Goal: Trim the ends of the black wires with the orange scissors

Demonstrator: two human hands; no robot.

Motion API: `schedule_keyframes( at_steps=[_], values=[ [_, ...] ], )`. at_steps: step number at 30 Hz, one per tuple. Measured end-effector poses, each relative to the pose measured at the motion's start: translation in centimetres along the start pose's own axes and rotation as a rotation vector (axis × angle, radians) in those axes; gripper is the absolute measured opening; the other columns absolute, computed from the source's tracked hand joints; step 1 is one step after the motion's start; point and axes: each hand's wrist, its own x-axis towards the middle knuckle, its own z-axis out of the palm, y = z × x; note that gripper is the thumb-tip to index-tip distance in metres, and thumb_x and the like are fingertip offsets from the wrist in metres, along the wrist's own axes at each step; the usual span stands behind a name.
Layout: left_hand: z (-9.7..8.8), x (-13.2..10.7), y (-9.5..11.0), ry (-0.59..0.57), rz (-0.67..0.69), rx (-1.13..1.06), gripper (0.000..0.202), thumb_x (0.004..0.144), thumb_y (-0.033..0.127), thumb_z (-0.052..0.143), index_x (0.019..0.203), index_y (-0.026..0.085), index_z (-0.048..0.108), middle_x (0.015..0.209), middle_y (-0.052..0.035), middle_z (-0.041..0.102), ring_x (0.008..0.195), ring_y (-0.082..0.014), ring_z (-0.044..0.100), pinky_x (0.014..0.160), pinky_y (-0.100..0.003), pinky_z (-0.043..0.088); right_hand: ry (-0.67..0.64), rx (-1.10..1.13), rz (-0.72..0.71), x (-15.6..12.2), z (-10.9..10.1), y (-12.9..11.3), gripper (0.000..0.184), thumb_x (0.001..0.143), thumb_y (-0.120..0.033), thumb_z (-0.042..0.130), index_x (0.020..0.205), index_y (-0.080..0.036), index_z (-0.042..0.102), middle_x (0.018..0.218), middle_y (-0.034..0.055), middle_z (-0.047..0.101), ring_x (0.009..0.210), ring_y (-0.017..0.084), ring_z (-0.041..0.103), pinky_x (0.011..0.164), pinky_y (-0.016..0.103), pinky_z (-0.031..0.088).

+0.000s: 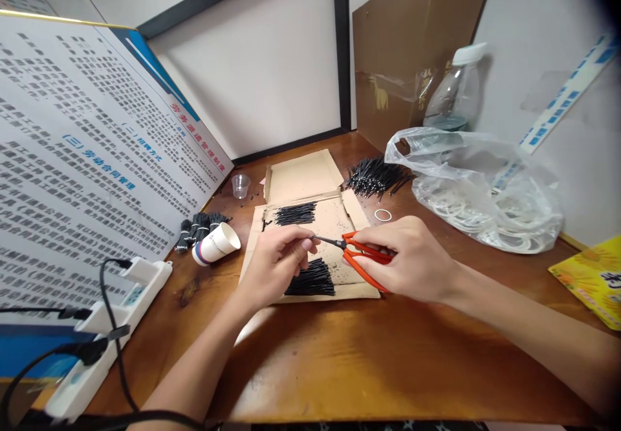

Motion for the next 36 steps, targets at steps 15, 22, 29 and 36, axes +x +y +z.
schedule_keyframes(
  at_steps=[15,22,29,36],
  values=[
    [0.24,-0.04,-0.23,-0.009,-0.016,-0.032,0.018,0.092,0.02,0.049,0.084,0.011,0.063,0.066,-0.0019,0.058,0.05,-0.0071,0.051,0.046,-0.018,0.044,0.0,0.019,0.015,0.08,-0.35,-0.38,0.016,0.077,-0.021,0.055,0.071,-0.012,0.068,0.047,-0.0038,0.044,0.042,0.008,0.031,0.044,0.024,0.026],
    [0.3,-0.05,-0.54,-0.02,-0.032,-0.049,0.017,0.091,0.019,0.048,0.086,0.011,0.063,0.071,-0.0035,0.06,0.052,-0.0081,0.052,0.045,-0.018,0.045,0.035,-0.073,-0.038,-0.24,0.17,0.1,0.02,0.08,-0.021,0.055,0.065,-0.014,0.065,0.048,-0.002,0.051,0.044,0.008,0.037,0.046,0.024,0.03],
    [0.3,-0.01,-0.68,-0.02,-0.039,-0.064,0.017,0.093,0.02,0.047,0.09,0.012,0.062,0.074,-0.0044,0.061,0.053,-0.0086,0.054,0.044,-0.018,0.045,0.049,-0.038,-0.006,-0.01,-0.25,-0.2,0.014,0.078,-0.019,0.054,0.07,-0.014,0.065,0.049,-0.002,0.052,0.041,0.008,0.035,0.044,0.025,0.028],
    [0.49,-0.02,-0.59,-0.028,-0.032,-0.093,0.015,0.092,0.02,0.047,0.088,0.013,0.059,0.075,-0.0048,0.062,0.053,-0.0086,0.054,0.043,-0.018,0.046,-0.009,-0.028,0.005,-0.06,-0.17,-0.13,0.015,0.078,-0.02,0.054,0.072,-0.015,0.067,0.048,-0.0018,0.051,0.042,0.009,0.036,0.045,0.026,0.027]
  ],
)
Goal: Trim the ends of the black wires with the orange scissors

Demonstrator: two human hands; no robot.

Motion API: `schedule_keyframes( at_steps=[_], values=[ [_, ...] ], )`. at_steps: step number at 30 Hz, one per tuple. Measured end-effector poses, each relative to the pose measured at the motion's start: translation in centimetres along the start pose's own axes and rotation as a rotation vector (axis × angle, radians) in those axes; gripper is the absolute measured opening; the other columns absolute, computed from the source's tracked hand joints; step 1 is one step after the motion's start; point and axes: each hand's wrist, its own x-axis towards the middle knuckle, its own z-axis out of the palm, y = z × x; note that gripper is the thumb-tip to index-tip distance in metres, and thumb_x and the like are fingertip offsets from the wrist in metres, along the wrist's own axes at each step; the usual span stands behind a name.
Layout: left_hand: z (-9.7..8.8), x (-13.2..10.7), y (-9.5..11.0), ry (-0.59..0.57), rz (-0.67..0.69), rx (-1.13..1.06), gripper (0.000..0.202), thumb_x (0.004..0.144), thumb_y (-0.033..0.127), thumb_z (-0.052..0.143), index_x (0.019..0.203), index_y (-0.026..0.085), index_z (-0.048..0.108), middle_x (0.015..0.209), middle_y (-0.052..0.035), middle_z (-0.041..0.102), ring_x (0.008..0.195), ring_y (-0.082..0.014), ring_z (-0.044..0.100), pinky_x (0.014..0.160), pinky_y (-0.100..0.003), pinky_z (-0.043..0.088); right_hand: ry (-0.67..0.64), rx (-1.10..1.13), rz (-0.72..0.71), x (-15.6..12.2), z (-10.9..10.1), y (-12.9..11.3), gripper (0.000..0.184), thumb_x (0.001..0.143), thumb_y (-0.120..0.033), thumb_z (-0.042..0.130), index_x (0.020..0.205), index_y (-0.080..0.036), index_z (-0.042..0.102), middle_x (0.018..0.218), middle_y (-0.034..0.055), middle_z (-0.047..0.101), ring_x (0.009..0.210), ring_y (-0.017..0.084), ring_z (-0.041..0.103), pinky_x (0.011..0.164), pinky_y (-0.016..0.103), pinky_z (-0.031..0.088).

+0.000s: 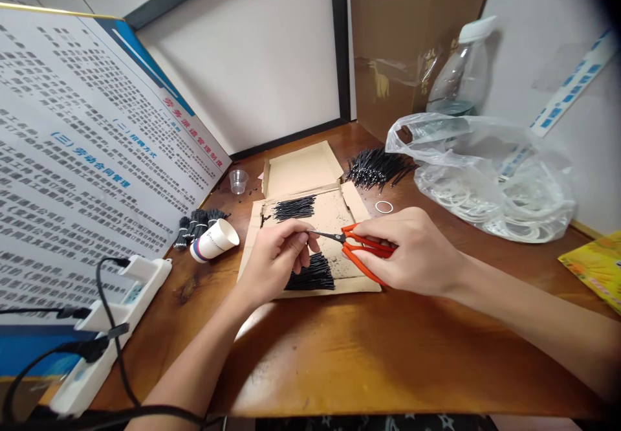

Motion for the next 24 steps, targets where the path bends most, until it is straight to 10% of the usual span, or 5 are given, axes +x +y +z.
schedule_keyframes(
  at_steps=[24],
  values=[
    [-0.15,0.01,0.17,0.017,-0.047,0.013,0.015,0.091,0.023,0.051,0.086,0.013,0.06,0.071,-0.0036,0.062,0.05,-0.0077,0.054,0.043,-0.017,0.045,0.009,0.01,0.011,0.25,-0.25,-0.15,0.018,0.079,-0.023,0.053,0.065,-0.016,0.062,0.046,-0.0034,0.047,0.041,0.008,0.032,0.044,0.024,0.027]
  ],
)
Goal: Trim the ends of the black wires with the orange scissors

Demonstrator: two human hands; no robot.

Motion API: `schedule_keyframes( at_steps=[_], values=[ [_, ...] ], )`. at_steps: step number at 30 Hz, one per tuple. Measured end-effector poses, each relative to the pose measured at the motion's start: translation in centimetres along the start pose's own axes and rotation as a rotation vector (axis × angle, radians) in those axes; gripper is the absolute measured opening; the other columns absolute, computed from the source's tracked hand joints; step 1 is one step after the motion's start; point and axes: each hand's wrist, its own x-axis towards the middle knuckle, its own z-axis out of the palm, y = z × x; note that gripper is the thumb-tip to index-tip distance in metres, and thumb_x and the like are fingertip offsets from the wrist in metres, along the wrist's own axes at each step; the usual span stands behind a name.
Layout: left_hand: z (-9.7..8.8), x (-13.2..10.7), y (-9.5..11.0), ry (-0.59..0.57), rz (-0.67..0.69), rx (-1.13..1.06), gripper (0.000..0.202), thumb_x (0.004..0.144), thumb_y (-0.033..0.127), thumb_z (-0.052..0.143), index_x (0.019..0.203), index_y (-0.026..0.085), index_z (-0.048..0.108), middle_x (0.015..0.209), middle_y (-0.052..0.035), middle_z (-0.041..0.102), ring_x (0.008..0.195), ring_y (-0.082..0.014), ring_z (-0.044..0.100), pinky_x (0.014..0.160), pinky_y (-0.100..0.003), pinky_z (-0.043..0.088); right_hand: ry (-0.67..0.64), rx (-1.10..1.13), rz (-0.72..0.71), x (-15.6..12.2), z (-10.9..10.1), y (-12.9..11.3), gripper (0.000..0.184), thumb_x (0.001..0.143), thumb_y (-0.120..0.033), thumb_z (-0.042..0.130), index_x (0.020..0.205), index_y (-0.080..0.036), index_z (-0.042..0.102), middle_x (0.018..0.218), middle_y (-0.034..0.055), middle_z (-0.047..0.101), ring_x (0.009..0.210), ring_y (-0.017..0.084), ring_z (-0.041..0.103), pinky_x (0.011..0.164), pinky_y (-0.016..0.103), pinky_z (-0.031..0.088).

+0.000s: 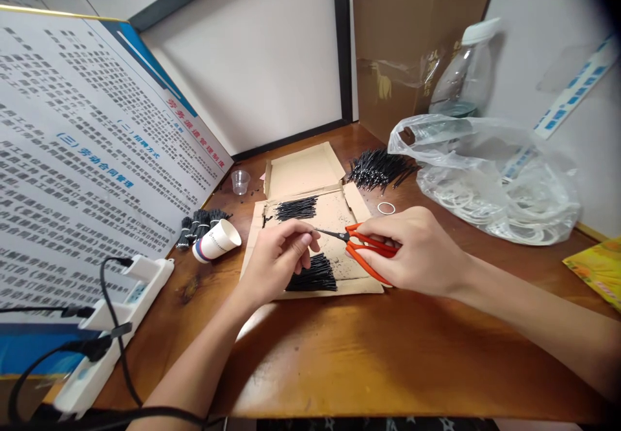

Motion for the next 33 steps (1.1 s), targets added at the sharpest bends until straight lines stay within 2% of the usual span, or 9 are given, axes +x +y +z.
schedule_keyframes(
  at_steps=[13,24,33],
  values=[
    [0.08,-0.06,0.35,0.012,-0.002,-0.006,0.013,0.089,0.024,0.056,0.084,0.012,0.061,0.069,-0.0032,0.062,0.052,-0.008,0.056,0.046,-0.018,0.048,-0.045,0.06,0.067,-0.07,-0.06,-0.14,0.014,0.077,-0.023,0.054,0.071,-0.016,0.064,0.047,-0.0037,0.045,0.041,0.008,0.033,0.044,0.025,0.024],
    [-0.02,-0.06,0.0,0.013,0.019,-0.01,0.009,0.088,0.02,0.057,0.086,0.012,0.061,0.072,-0.0035,0.063,0.053,-0.0081,0.056,0.046,-0.018,0.049,-0.036,0.005,0.011,-0.14,0.36,0.22,0.017,0.077,-0.021,0.054,0.072,-0.014,0.068,0.048,-0.0021,0.05,0.043,0.009,0.034,0.046,0.025,0.027],
    [-0.21,0.07,-0.06,0.029,0.026,0.036,0.007,0.087,0.018,0.057,0.084,0.013,0.061,0.071,-0.0033,0.063,0.052,-0.0072,0.055,0.047,-0.017,0.048,-0.042,0.021,0.015,-0.11,0.03,-0.05,0.017,0.078,-0.022,0.054,0.069,-0.014,0.067,0.048,-0.003,0.046,0.043,0.008,0.033,0.046,0.025,0.027]
  ],
)
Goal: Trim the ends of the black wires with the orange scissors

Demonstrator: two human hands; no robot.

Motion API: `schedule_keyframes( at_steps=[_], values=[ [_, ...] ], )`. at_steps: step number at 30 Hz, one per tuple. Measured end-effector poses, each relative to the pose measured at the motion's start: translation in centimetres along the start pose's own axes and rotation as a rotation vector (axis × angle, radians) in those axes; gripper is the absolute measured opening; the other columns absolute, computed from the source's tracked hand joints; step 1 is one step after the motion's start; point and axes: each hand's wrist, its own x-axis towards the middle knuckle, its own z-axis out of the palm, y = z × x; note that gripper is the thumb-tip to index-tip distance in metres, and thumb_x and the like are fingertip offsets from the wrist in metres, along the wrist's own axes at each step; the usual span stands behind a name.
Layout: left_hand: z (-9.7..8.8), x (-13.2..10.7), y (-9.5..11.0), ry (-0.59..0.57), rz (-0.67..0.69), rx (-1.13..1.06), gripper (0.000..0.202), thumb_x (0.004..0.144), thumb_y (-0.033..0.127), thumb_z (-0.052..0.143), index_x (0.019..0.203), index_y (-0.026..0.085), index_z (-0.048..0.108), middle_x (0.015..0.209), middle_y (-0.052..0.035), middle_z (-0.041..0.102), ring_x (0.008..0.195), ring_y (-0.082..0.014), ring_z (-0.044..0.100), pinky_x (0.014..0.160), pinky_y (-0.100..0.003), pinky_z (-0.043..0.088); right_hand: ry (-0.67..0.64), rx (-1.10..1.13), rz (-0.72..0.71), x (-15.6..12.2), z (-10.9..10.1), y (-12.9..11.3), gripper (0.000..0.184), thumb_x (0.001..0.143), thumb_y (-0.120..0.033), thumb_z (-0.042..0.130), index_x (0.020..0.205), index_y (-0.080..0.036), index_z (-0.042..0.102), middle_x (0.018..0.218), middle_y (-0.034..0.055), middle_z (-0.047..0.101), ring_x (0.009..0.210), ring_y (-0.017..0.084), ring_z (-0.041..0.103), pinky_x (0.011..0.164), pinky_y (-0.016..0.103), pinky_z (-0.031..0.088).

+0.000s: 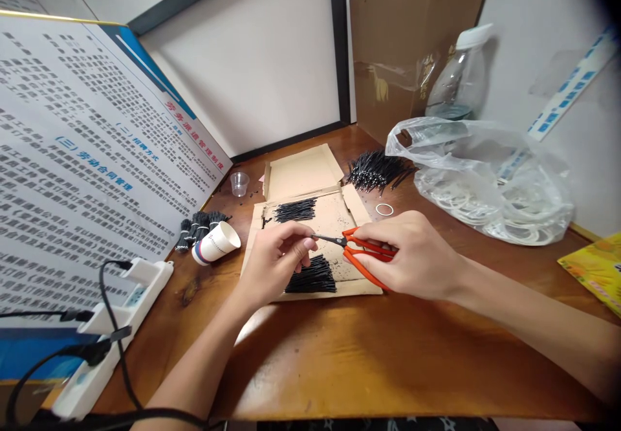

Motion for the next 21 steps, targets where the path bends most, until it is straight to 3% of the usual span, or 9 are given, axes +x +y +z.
schedule_keyframes(
  at_steps=[10,21],
  values=[
    [-0.05,-0.05,0.24,0.011,0.023,0.002,0.008,0.088,0.018,0.056,0.085,0.012,0.061,0.072,-0.0033,0.063,0.052,-0.0077,0.056,0.046,-0.018,0.048,0.056,-0.047,-0.023,-0.15,0.5,0.29,0.019,0.08,-0.021,0.054,0.07,-0.013,0.068,0.048,-0.0029,0.048,0.044,0.008,0.032,0.046,0.025,0.027],
    [-0.03,-0.09,0.18,-0.005,0.024,0.008,0.01,0.088,0.017,0.055,0.083,0.012,0.062,0.071,-0.0029,0.063,0.052,-0.0071,0.054,0.048,-0.018,0.048,0.003,0.006,0.021,-0.06,0.05,0.13,0.018,0.076,-0.022,0.055,0.067,-0.012,0.067,0.046,-0.003,0.044,0.042,0.008,0.029,0.045,0.026,0.025]
  ],
)
